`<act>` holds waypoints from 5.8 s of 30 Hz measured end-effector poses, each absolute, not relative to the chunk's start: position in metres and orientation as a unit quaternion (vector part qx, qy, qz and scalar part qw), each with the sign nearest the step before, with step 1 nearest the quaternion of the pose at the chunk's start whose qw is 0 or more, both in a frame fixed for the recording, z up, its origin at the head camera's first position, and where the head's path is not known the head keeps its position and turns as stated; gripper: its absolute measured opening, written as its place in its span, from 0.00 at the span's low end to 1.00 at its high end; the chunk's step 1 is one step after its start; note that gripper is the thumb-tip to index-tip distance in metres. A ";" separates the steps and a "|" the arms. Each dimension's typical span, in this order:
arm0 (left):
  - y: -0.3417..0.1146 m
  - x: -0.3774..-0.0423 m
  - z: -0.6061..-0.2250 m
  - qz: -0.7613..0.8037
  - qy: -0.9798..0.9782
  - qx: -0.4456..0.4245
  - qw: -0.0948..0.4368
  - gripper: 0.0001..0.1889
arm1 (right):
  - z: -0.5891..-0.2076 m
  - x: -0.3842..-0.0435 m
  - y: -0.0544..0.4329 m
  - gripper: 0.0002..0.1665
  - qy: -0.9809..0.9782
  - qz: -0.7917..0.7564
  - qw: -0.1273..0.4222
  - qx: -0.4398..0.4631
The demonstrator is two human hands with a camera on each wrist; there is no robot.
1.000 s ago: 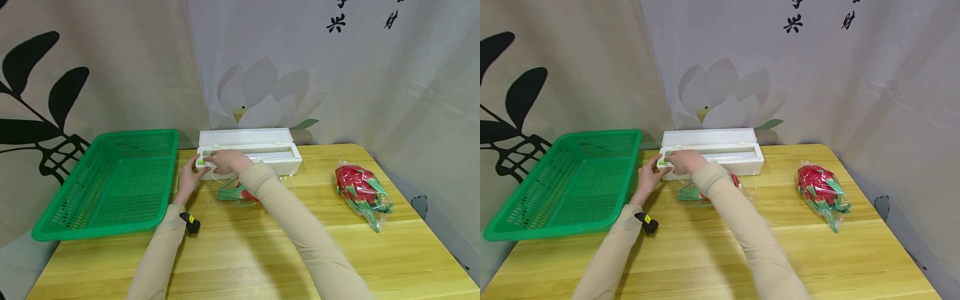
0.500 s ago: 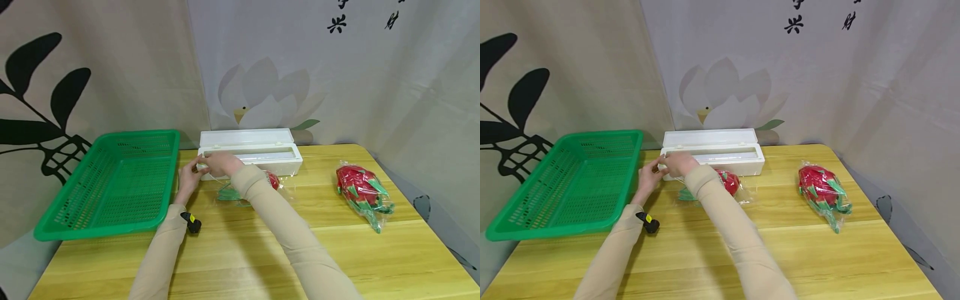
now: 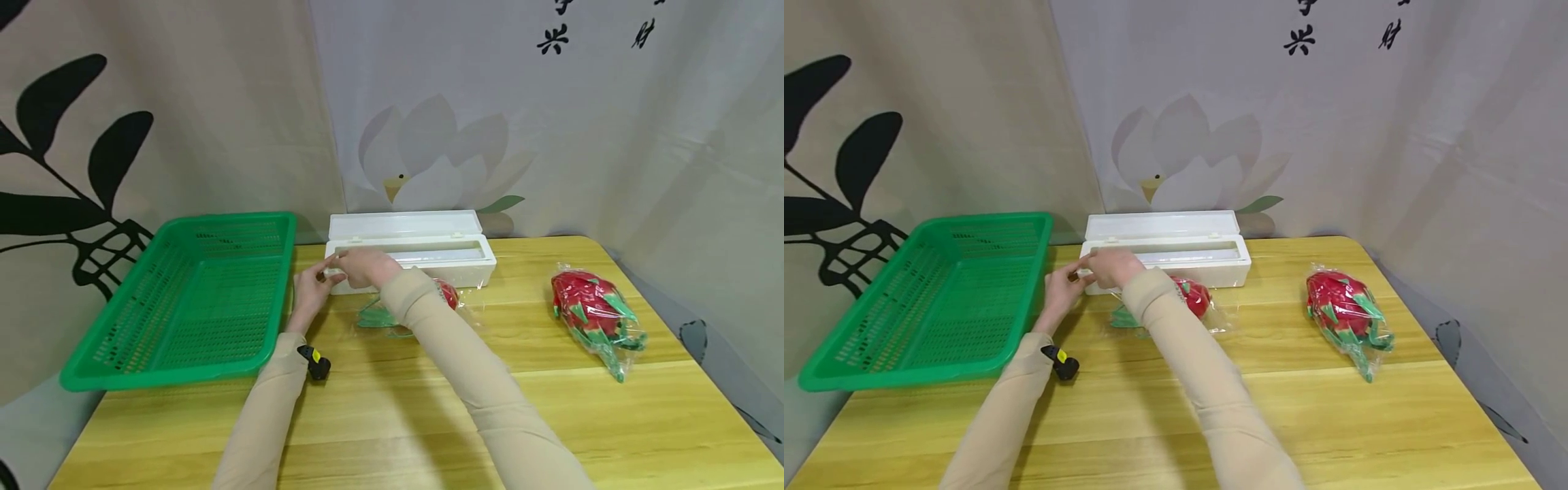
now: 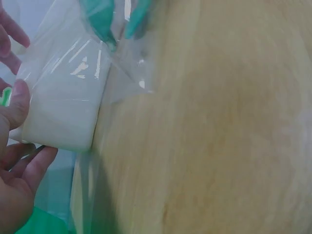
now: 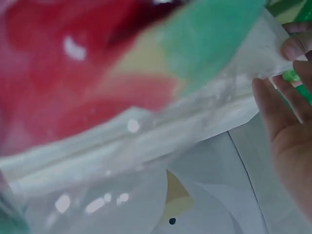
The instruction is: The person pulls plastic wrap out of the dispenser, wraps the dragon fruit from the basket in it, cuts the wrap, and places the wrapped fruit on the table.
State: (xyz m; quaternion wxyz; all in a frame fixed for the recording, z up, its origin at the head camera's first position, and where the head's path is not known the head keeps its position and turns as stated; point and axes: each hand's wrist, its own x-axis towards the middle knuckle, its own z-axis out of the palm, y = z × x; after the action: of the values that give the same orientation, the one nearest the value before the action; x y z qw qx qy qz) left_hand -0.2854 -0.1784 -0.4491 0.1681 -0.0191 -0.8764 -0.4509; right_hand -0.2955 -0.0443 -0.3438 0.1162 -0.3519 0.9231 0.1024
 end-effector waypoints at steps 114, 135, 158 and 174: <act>-0.123 -0.196 -0.428 -0.532 -0.806 -0.256 0.043 0.10 | -0.391 -0.227 0.181 0.05 0.894 -0.351 -0.017 -0.278; -0.111 -0.200 -0.439 -0.350 -0.834 -0.378 0.196 0.14 | -0.410 -0.223 0.182 0.15 0.884 -0.343 -0.038 -0.316; -0.118 -0.202 -0.438 -0.465 -0.826 -0.304 0.095 0.09 | -0.401 -0.221 0.185 0.25 0.868 -0.402 0.042 -0.289; -0.122 -0.205 -0.438 -0.495 -0.826 -0.265 0.041 0.07 | -0.407 -0.226 0.178 0.12 0.865 -0.404 -0.041 -0.295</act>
State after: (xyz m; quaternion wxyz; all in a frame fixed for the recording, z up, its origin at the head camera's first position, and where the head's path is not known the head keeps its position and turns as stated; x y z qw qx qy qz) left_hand -0.2045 -0.1216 -0.4383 0.0406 -0.2653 -0.8262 -0.4953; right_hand -0.2256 0.1779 -0.4074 -0.0410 -0.2954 0.8646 -0.4045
